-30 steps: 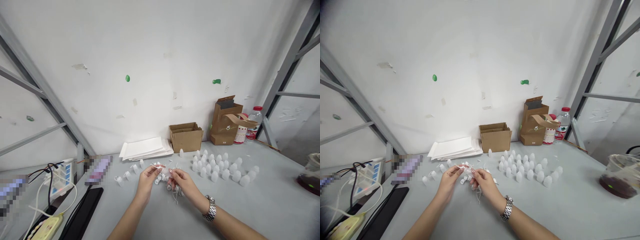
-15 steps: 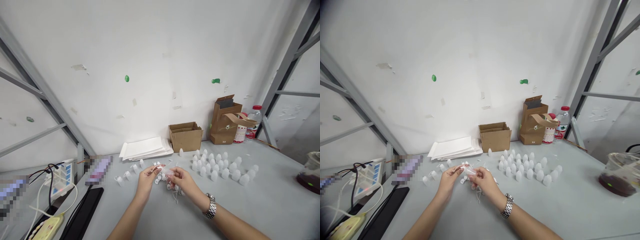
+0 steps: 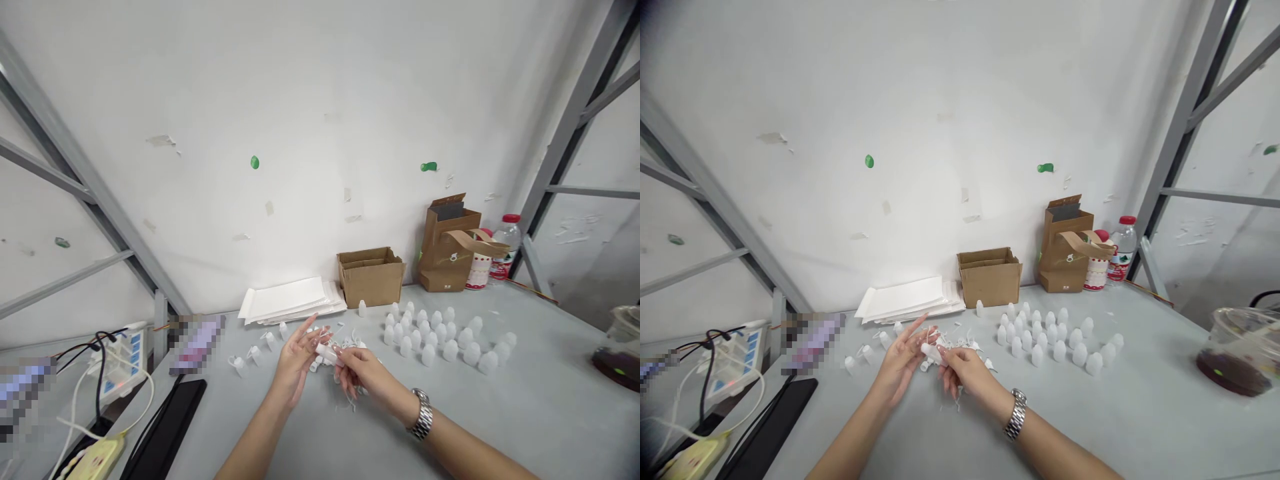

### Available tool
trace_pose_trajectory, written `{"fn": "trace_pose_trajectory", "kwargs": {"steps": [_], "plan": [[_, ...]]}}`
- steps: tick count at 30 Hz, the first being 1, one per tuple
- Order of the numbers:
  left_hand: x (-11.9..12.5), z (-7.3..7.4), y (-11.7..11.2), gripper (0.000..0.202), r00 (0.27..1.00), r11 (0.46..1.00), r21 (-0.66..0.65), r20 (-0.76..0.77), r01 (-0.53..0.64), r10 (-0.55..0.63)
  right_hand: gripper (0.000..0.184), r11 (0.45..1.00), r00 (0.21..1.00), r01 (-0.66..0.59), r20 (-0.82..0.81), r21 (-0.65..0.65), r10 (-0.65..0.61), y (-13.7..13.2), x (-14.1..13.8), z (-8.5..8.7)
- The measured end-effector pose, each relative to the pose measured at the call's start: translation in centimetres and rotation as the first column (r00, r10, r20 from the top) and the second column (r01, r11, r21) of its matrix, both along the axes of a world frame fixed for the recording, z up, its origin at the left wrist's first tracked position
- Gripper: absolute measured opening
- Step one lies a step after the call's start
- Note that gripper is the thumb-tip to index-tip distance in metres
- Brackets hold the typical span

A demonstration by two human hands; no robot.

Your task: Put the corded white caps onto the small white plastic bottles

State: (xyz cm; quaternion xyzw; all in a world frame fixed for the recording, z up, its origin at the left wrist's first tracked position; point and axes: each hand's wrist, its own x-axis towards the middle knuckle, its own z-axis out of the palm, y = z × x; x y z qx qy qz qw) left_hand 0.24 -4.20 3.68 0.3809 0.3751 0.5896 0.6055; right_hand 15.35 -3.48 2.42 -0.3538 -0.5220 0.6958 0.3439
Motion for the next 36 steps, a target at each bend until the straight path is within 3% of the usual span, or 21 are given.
{"fn": "trace_pose_trajectory", "kwargs": {"steps": [8, 15, 19, 36], "plan": [[-1.0, -0.4, 1.0, 0.030, 0.987, 0.986, -0.090, 0.071, -0.140, 0.147, 0.048, 0.995, 0.994, -0.012, 0.107, 0.097, 0.002, -0.1, -0.1, -0.6], [-0.8, -0.9, 1.2, 0.010, 0.965, 0.957, -0.267, 0.201, -0.112, 0.168, 0.044, 0.970, 0.985, 0.073, 0.133, 0.232, -0.106, -0.2, 0.0, -0.8], [-0.6, -0.8, 1.1, 0.010, 0.957, 0.953, -0.284, 0.233, -0.106, 0.175, 0.042, 0.950, 0.971, 0.121, 0.163, 0.288, -0.173, -0.4, 0.0, -0.7], [-0.4, -0.9, 1.1, 0.010, 0.962, 0.950, -0.284, 0.195, -0.132, 0.192, 0.038, 0.933, 0.936, 0.116, 0.276, 0.342, -0.218, -0.7, -0.3, -0.9]]}}
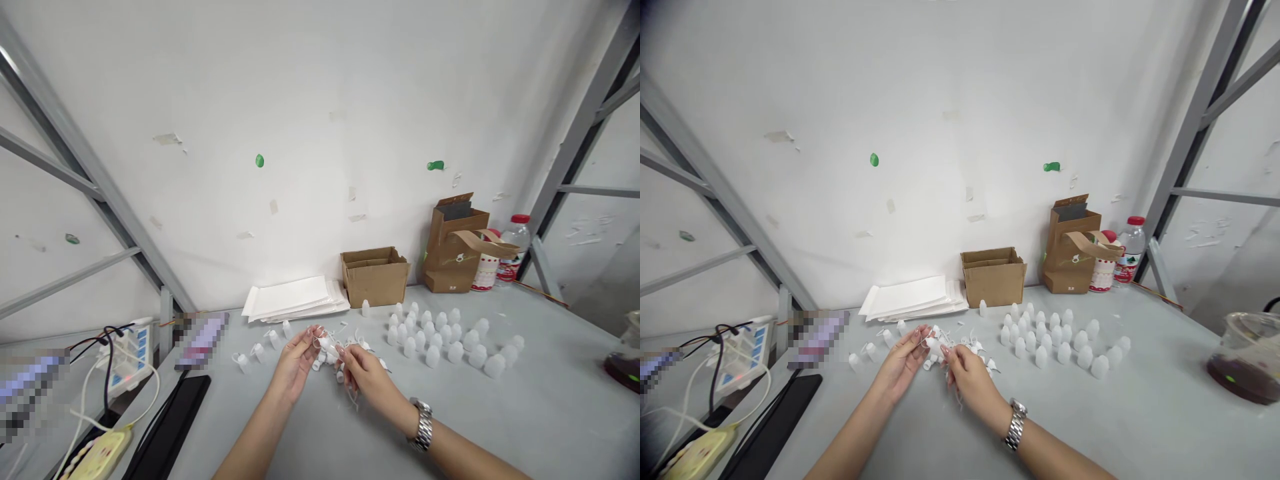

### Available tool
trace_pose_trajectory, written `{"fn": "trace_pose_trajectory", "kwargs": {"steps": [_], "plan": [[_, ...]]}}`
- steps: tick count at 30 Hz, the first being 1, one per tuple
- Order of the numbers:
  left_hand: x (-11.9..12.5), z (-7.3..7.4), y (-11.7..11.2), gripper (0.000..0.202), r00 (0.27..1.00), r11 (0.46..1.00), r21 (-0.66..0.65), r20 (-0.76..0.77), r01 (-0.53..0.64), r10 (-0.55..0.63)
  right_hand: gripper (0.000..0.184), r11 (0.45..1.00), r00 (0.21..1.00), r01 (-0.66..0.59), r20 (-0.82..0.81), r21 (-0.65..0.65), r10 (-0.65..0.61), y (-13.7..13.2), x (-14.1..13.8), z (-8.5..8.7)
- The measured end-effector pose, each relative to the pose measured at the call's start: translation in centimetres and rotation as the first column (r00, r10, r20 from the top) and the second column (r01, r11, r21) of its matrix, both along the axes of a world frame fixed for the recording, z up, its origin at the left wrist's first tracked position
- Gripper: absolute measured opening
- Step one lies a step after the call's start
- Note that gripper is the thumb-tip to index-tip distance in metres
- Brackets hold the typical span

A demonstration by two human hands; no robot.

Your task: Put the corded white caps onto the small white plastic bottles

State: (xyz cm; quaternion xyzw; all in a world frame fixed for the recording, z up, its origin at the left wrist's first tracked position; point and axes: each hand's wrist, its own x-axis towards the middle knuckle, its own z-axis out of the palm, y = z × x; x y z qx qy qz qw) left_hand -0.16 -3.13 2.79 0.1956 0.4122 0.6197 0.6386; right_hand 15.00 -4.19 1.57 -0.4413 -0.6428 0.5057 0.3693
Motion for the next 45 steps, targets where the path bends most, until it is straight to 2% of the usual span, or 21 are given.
{"fn": "trace_pose_trajectory", "kwargs": {"steps": [2, 6, 13, 18, 22, 29, 32, 39, 45], "plan": [[-0.1, -0.1, 0.1, 0.009, 0.999, 0.999, 0.032, -0.029, 0.014, -0.013, 0.038, 0.999, 0.999, 0.021, 0.034, 0.026, -0.022, -0.1, 0.0, 0.0], [-0.2, -0.3, 0.1, 0.019, 0.990, 0.992, 0.120, -0.141, 0.026, -0.009, 0.038, 0.989, 0.989, 0.078, 0.117, 0.125, -0.093, -0.4, 0.1, 0.1], [0.4, -1.3, 0.0, 0.029, 0.964, 0.990, 0.139, -0.262, 0.001, 0.036, 0.035, 0.975, 0.972, 0.095, 0.191, 0.199, -0.134, -0.6, 0.0, -0.2], [0.5, -2.0, 0.1, 0.030, 0.962, 0.992, 0.127, -0.274, 0.028, 0.008, 0.033, 0.973, 0.970, 0.083, 0.206, 0.213, -0.128, -0.6, 0.1, -0.3], [0.7, -1.8, 0.2, 0.029, 0.967, 0.989, 0.138, -0.254, 0.044, -0.008, 0.033, 0.976, 0.972, 0.081, 0.201, 0.204, -0.123, -0.6, 0.1, -0.1], [0.2, 0.3, -1.6, 0.041, 0.961, 0.973, 0.210, -0.274, 0.101, -0.041, 0.035, 0.992, 0.995, 0.015, 0.098, 0.122, -0.027, -0.2, 0.0, -0.2], [-0.3, 0.7, -2.9, 0.031, 0.946, 0.975, 0.212, -0.323, 0.064, 0.008, 0.035, 0.992, 0.995, -0.049, 0.089, 0.116, 0.039, -0.6, -0.1, -0.2], [-0.6, -0.7, -5.2, 0.025, 0.911, 0.980, 0.187, -0.390, -0.065, 0.135, 0.034, 0.980, 0.982, -0.157, 0.128, 0.124, 0.141, -1.9, -0.5, -0.4], [-0.5, -1.4, -6.2, 0.027, 0.929, 0.981, 0.168, -0.339, -0.098, 0.151, 0.034, 0.974, 0.971, -0.223, 0.096, 0.037, 0.218, -1.9, -0.9, -0.9]]}}
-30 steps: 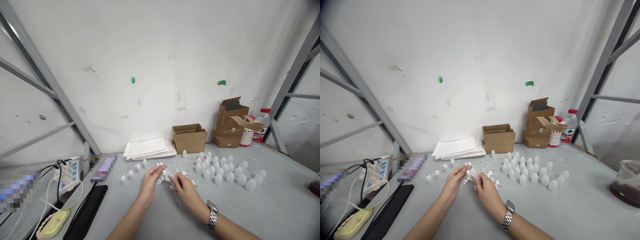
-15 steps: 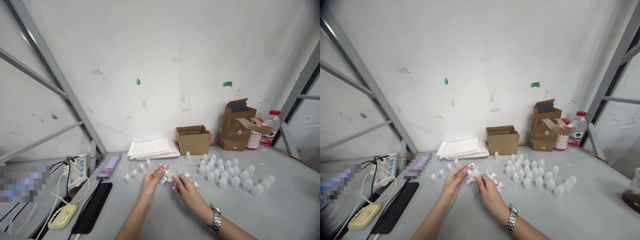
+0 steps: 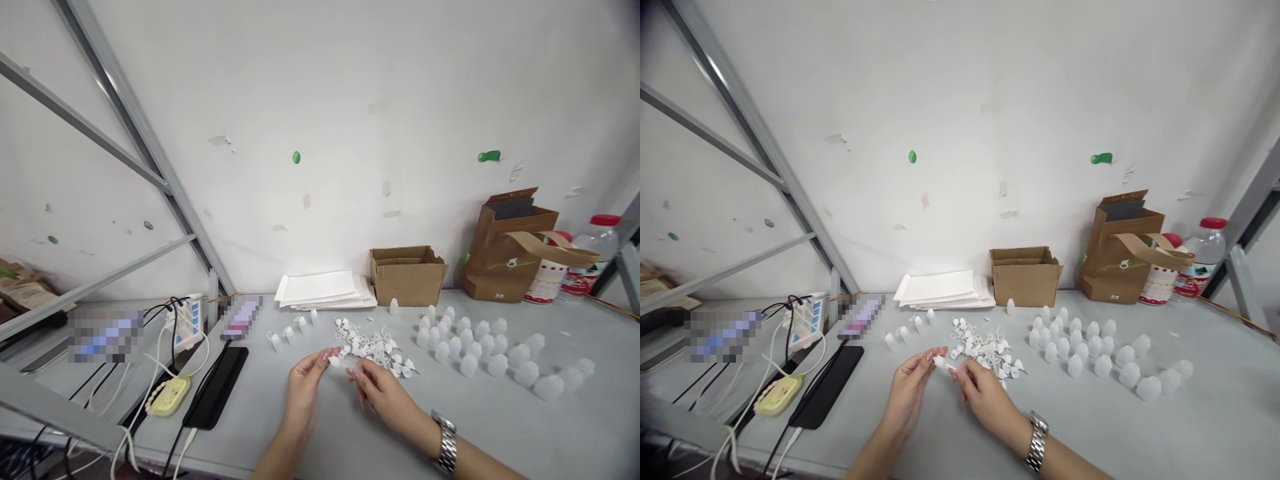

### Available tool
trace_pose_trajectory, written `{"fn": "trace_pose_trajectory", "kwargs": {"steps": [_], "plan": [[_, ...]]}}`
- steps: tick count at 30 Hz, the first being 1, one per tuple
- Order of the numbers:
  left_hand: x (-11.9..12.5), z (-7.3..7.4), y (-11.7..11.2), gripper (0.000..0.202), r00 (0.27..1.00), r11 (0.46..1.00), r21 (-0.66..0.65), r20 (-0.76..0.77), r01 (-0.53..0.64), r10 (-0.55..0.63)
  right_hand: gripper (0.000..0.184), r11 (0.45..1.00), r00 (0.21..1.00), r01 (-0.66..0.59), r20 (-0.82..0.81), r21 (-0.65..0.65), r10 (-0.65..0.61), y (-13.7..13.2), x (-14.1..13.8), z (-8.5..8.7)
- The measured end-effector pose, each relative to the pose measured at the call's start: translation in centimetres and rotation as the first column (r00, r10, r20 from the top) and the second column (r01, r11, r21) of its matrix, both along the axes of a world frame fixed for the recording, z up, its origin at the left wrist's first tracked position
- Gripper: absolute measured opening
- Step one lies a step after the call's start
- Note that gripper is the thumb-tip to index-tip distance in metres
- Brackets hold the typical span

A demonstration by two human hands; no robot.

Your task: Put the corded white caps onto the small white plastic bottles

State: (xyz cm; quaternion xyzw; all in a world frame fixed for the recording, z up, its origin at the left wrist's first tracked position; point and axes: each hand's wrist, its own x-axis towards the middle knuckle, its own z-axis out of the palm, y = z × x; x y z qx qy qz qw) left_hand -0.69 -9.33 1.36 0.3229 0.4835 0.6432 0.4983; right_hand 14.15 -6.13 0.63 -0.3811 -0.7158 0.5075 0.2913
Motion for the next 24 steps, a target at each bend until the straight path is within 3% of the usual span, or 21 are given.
{"fn": "trace_pose_trajectory", "kwargs": {"steps": [6, 10, 12, 14, 17, 20, 24], "plan": [[1.3, 0.4, -1.0, 0.036, 0.998, 0.998, -0.021, -0.034, 0.051, -0.052, 0.040, 0.994, 0.997, -0.064, -0.057, -0.085, 0.059, -0.2, -0.3, -0.5], [-1.0, 0.4, -1.5, 0.033, 0.965, 0.995, -0.018, -0.242, -0.103, 0.096, 0.040, 0.994, 0.996, -0.063, -0.074, -0.092, 0.056, -0.3, -0.1, -0.2], [-3.4, 0.2, -1.8, 0.042, 0.883, 0.966, 0.015, -0.404, -0.256, 0.241, 0.041, 0.995, 0.997, -0.043, -0.071, -0.087, 0.037, -0.2, 0.0, 0.0], [-6.1, -0.3, -2.2, 0.052, 0.739, 0.915, 0.027, -0.580, -0.402, 0.342, 0.042, 0.997, 0.998, -0.026, -0.059, -0.069, 0.022, -0.1, 0.1, 0.1], [-9.3, -1.0, -2.3, 0.061, 0.578, 0.872, -0.006, -0.750, -0.490, 0.320, 0.041, 0.998, 0.999, -0.029, -0.041, -0.052, 0.027, -0.1, 0.1, 0.1], [-10.8, -1.5, -1.8, 0.058, 0.505, 0.863, 0.002, -0.810, -0.505, 0.298, 0.037, 0.999, 0.999, -0.040, -0.022, -0.027, 0.040, -0.2, 0.0, 0.2], [-11.2, -1.9, -0.4, 0.051, 0.471, 0.867, 0.018, -0.834, -0.497, 0.287, 0.034, 0.999, 0.999, -0.034, 0.003, 0.000, 0.034, -0.3, 0.1, 0.4]]}}
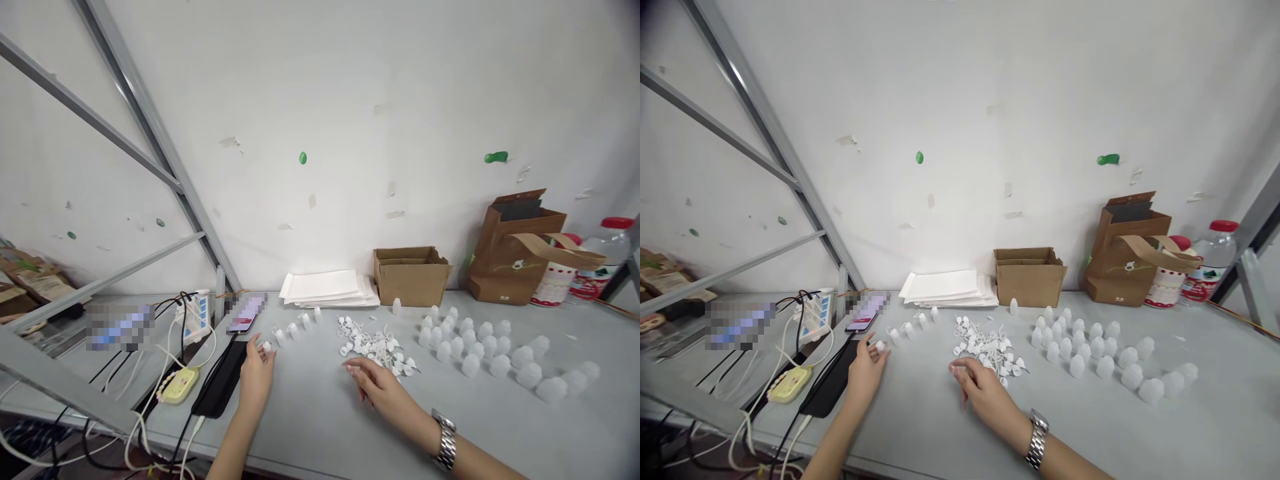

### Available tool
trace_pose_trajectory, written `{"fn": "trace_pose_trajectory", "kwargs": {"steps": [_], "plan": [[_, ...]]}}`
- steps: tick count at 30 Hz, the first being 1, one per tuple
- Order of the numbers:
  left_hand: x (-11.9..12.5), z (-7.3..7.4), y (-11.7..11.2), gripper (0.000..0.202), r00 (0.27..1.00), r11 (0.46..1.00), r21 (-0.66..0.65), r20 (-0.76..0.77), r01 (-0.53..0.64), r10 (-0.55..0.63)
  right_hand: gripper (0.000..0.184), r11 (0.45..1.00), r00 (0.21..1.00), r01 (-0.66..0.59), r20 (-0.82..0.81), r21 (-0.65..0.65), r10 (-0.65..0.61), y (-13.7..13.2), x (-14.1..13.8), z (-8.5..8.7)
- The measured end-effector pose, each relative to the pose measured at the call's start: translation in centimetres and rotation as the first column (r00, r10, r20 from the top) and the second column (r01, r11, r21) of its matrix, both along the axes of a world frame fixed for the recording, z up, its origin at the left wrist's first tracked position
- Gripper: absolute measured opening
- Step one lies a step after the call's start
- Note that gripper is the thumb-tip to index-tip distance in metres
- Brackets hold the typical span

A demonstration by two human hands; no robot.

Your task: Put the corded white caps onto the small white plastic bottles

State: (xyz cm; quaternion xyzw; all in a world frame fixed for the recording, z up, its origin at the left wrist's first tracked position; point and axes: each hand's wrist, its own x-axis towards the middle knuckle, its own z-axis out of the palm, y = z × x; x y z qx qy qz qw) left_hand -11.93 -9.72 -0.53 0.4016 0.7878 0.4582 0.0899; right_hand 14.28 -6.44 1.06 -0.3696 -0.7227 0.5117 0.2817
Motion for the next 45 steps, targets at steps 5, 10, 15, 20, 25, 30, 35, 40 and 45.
{"fn": "trace_pose_trajectory", "kwargs": {"steps": [5, 10, 15, 20, 25, 30, 35, 40, 45], "plan": [[-0.5, -0.1, 1.2, 0.059, 1.000, 1.000, 0.013, 0.016, 0.008, -0.009, 0.033, 1.000, 1.000, -0.004, 0.002, 0.002, 0.004, 0.0, 0.1, 0.1], [-0.1, 0.6, 0.1, 0.081, 0.982, 0.996, 0.071, -0.177, -0.056, 0.068, 0.033, 0.999, 1.000, -0.012, 0.027, 0.041, 0.011, -0.1, 0.2, 0.1], [3.9, 2.8, -1.2, 0.057, 0.898, 0.926, 0.375, -0.393, -0.040, 0.198, 0.034, 0.966, 0.987, 0.120, 0.076, 0.230, -0.141, 1.8, 1.2, 0.7], [7.9, 3.7, 2.0, 0.032, 0.950, 0.931, 0.199, -0.127, 0.306, -0.285, 0.022, 0.634, 0.723, 0.162, 0.346, 0.756, -0.598, 7.1, 3.5, 2.7], [9.0, 2.5, 5.5, 0.022, 0.829, 0.826, -0.083, 0.002, 0.557, -0.559, 0.020, 0.631, 0.461, 0.028, 0.550, 0.775, -0.696, 12.1, 4.4, 3.8], [9.6, 1.9, 5.3, 0.015, 0.816, 0.809, -0.169, -0.044, 0.562, -0.576, 0.011, 0.699, 0.495, 0.010, 0.604, 0.715, -0.625, 14.0, 3.5, 3.0], [10.6, 2.4, 6.0, 0.017, 0.791, 0.801, -0.160, -0.133, 0.577, -0.597, 0.019, 0.703, 0.617, 0.011, 0.549, 0.711, -0.565, 12.1, 3.0, 3.8], [12.2, 2.1, 8.1, 0.022, 0.675, 0.727, -0.257, -0.270, 0.637, -0.687, 0.015, 0.806, 0.875, -0.123, 0.446, 0.579, -0.188, 6.8, 2.9, 3.9], [13.3, 0.7, 9.0, 0.013, 0.681, 0.734, -0.284, -0.275, 0.617, -0.679, 0.013, 0.818, 0.907, -0.342, 0.391, 0.462, 0.158, 2.8, 1.7, 1.9]]}}
